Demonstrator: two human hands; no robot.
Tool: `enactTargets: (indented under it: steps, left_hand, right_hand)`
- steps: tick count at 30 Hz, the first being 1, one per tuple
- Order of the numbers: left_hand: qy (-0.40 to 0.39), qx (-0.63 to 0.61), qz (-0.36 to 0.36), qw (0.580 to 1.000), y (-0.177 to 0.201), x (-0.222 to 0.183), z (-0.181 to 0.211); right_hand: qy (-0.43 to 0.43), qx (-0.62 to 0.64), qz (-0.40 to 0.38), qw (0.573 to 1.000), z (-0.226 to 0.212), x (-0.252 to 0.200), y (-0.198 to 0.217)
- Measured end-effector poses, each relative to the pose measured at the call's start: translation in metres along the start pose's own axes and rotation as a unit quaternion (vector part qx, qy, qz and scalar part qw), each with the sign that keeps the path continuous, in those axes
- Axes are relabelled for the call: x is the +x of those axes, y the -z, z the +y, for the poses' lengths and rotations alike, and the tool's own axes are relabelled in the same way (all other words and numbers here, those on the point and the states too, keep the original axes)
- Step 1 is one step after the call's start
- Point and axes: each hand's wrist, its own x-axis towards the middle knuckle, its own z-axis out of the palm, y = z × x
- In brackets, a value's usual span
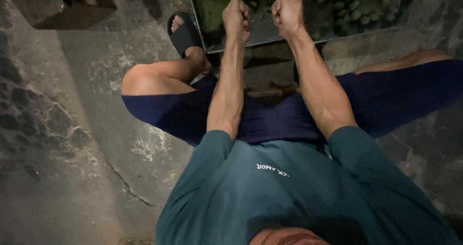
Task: The person picks small green grapes from one container and places them into an adjacent container by hand.
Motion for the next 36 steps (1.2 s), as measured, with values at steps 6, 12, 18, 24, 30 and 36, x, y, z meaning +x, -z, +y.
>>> enactTargets:
  steps: [6, 12, 18, 24, 30, 36]
  left_hand:
    - [0.040, -0.111, -0.107, 0.987, -0.003, -0.006, 0.021]
    - [0.069, -0.069, -0.096, 0.991, -0.003, 0.006, 0.014]
    - [0.042, 0.004, -0.095, 0.995, -0.001, 0.006, -0.004]
    - [0.044, 0.044, -0.083, 0.995, -0.027, -0.011, 0.026]
    - [0.018, -0.056, -0.009, 0.998, -0.006, -0.009, 0.047]
    - [0.017, 0.018, 0.094, 0.995, 0.010, 0.004, 0.018]
  right_hand:
    - [0.042, -0.086, -0.108, 0.990, -0.024, -0.012, 0.002]
    - [0.184, -0.282, -0.096, 0.937, -0.032, 0.003, -0.013]
    - [0.345, -0.453, -0.044, 0.821, -0.017, -0.009, -0.039]
    - [0.267, -0.435, -0.035, 0.859, -0.036, -0.004, -0.038]
    - [0.159, -0.223, 0.028, 0.961, -0.017, 0.009, 0.015]
    - [0.388, -0.299, 0.033, 0.871, 0.032, 0.027, 0.051]
